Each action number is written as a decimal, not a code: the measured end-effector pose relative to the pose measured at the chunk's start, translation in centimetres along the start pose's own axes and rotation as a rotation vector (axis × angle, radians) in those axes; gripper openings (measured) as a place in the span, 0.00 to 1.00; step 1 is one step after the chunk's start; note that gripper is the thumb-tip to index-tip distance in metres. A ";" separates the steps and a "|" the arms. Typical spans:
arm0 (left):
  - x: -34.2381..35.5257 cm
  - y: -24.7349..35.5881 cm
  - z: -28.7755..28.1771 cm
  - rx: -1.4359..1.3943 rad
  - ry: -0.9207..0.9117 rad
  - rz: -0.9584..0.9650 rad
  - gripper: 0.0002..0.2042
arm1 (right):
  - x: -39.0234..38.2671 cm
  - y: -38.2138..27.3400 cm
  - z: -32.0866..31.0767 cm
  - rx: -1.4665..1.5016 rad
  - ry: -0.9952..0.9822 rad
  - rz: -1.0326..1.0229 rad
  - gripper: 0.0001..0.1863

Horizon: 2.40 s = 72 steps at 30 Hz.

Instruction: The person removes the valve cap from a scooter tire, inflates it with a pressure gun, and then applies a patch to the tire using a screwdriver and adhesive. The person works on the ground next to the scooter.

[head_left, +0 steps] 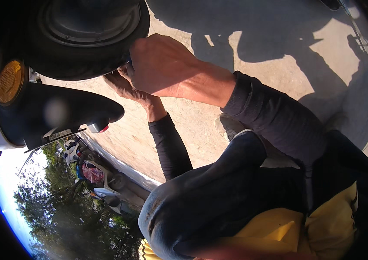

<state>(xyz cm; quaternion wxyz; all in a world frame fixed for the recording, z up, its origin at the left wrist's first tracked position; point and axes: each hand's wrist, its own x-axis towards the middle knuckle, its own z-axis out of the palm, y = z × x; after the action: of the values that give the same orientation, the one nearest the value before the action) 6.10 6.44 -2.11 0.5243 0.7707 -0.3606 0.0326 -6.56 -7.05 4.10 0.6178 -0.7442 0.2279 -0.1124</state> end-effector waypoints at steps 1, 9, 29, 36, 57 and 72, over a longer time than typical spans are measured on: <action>0.0 0.0 0.4 0.003 -0.005 0.001 0.29 | 1.3 2.4 -0.3 0.153 0.062 -0.136 0.12; -0.5 -0.3 -1.0 -0.007 0.009 -0.018 0.27 | -2.1 2.5 4.3 -0.065 0.036 0.019 0.22; -12.0 2.5 3.8 -1.041 -0.358 -0.946 0.28 | -10.6 8.1 2.5 -0.307 0.301 -0.227 0.34; -12.0 9.8 6.8 -1.348 -0.665 -1.244 0.29 | -10.4 12.1 -3.3 -0.600 0.142 -0.494 0.40; -10.7 14.2 7.3 -0.464 -1.237 -0.437 0.20 | -2.6 11.1 -32.4 -1.283 0.003 -0.214 0.24; -14.8 15.7 -1.0 -0.326 -0.721 -0.689 0.03 | 0.1 15.3 -31.4 -1.213 -0.522 -0.517 0.23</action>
<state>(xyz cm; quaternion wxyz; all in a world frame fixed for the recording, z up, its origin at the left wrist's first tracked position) -13.78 11.99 4.32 0.4606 0.7153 -0.2443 -0.4654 -23.65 -36.40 -4.11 0.0822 -0.9899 -0.0891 0.0733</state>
